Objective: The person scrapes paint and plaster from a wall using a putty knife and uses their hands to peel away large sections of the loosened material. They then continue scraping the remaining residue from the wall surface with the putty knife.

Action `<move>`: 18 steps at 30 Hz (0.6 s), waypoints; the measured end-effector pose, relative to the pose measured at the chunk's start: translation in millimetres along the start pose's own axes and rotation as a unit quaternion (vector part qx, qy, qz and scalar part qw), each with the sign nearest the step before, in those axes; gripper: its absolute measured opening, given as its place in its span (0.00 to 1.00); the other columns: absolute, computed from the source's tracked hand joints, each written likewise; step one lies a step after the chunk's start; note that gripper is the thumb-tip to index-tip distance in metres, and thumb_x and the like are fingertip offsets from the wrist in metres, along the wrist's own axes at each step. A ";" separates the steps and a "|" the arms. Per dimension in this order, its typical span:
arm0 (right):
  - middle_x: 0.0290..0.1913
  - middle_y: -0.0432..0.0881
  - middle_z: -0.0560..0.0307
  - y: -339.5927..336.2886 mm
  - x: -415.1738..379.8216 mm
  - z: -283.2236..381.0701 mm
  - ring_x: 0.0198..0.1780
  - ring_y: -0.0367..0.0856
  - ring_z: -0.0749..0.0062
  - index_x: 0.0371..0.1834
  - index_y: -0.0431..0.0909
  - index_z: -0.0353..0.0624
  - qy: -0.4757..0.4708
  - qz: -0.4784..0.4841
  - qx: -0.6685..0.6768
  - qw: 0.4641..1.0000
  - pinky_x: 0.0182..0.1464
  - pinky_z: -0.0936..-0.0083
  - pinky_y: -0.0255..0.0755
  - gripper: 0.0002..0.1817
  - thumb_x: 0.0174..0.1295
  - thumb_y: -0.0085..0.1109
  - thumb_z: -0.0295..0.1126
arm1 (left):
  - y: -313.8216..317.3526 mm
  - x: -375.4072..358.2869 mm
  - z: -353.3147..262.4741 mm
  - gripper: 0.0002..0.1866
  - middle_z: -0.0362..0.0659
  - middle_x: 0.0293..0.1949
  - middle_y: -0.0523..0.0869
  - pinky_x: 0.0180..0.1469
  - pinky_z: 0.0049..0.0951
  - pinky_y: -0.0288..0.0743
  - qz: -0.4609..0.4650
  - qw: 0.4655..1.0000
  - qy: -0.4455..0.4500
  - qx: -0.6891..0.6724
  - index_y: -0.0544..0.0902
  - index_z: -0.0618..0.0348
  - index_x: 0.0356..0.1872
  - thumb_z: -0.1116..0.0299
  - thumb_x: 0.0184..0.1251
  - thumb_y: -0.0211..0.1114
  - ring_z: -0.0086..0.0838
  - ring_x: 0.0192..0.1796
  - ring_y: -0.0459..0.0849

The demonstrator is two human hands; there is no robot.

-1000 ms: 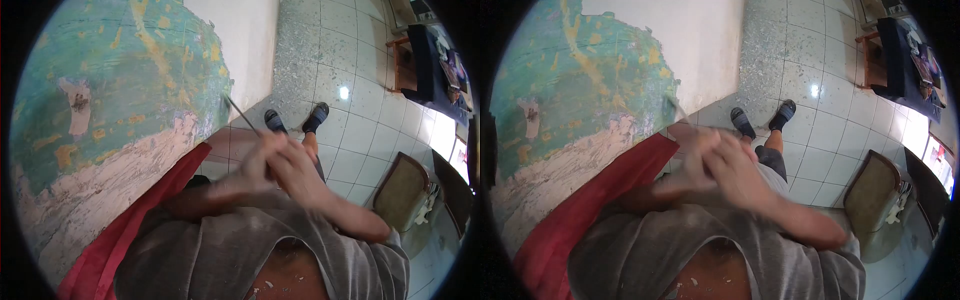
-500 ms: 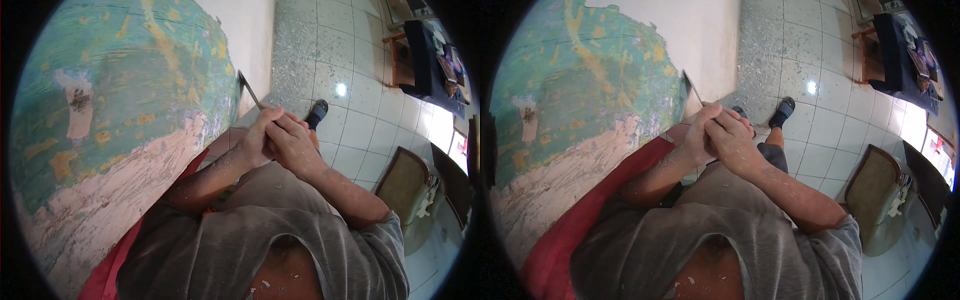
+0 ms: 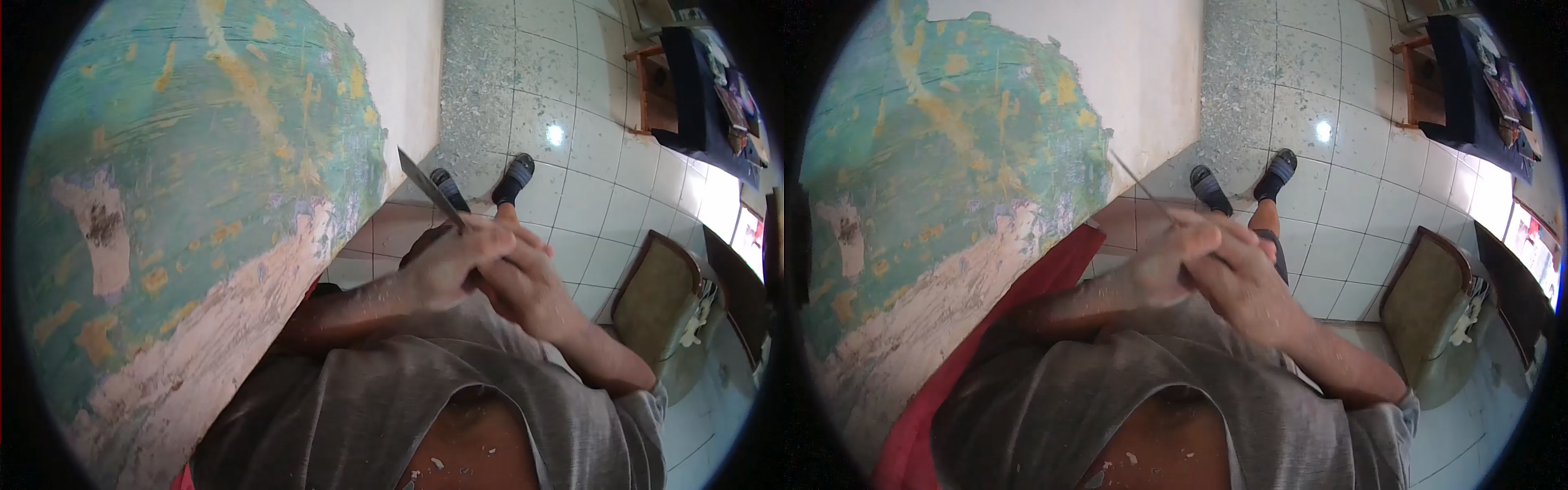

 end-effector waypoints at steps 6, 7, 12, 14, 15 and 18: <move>0.58 0.76 0.46 -10.8 29.5 -4.1 0.49 0.80 0.61 0.61 0.73 0.36 0.284 0.108 0.266 0.915 0.49 0.72 0.75 0.19 0.67 0.55 0.26 | -15.8 3.9 -3.8 0.29 0.56 0.64 0.72 0.69 0.40 0.68 -0.065 0.997 0.007 -0.047 0.68 0.64 0.65 0.49 0.78 0.48 0.39 0.67 0.73; 0.62 0.75 0.44 -14.2 27.0 -4.5 0.46 0.80 0.62 0.62 0.74 0.39 0.343 0.094 0.291 0.888 0.44 0.74 0.76 0.22 0.63 0.60 0.24 | -13.1 8.4 -3.4 0.29 0.56 0.64 0.73 0.69 0.40 0.67 -0.060 0.997 0.002 -0.042 0.68 0.64 0.64 0.48 0.78 0.48 0.39 0.67 0.74; 0.52 0.78 0.50 4.8 16.1 -14.7 0.41 0.78 0.71 0.63 0.73 0.37 -0.045 -0.009 -0.036 0.998 0.41 0.76 0.74 0.18 0.73 0.48 0.31 | -6.2 1.3 -2.9 0.29 0.56 0.61 0.75 0.69 0.43 0.68 -0.052 0.997 0.017 -0.052 0.72 0.63 0.62 0.46 0.77 0.47 0.41 0.67 0.74; 0.49 0.78 0.53 4.4 31.6 -16.9 0.45 0.79 0.69 0.66 0.72 0.36 0.196 0.065 0.236 0.950 0.48 0.76 0.73 0.21 0.76 0.44 0.36 | -13.4 2.0 3.9 0.30 0.54 0.62 0.74 0.67 0.40 0.69 -0.101 0.988 0.018 -0.115 0.69 0.63 0.65 0.46 0.79 0.44 0.37 0.66 0.74; 0.49 0.78 0.53 -2.5 38.6 -18.8 0.45 0.79 0.69 0.66 0.72 0.36 0.186 0.067 0.232 0.952 0.48 0.76 0.73 0.21 0.76 0.44 0.36 | -21.8 10.3 -1.6 0.29 0.54 0.62 0.74 0.67 0.40 0.69 -0.102 0.990 0.021 -0.092 0.70 0.63 0.64 0.47 0.78 0.45 0.38 0.66 0.74; 0.43 0.74 0.58 -21.8 33.3 7.5 0.34 0.72 0.83 0.70 0.69 0.44 0.373 0.064 0.332 0.864 0.36 0.82 0.70 0.23 0.77 0.47 0.39 | -16.8 16.7 4.1 0.27 0.53 0.63 0.74 0.69 0.41 0.67 -0.073 0.994 0.019 -0.083 0.71 0.62 0.64 0.50 0.78 0.49 0.40 0.67 0.73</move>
Point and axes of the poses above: each hand's wrist, its own x-axis towards the middle knuckle, its own y-axis out of the palm, z = x × y, the point moved 1 cm from there along x, towards the middle knuckle
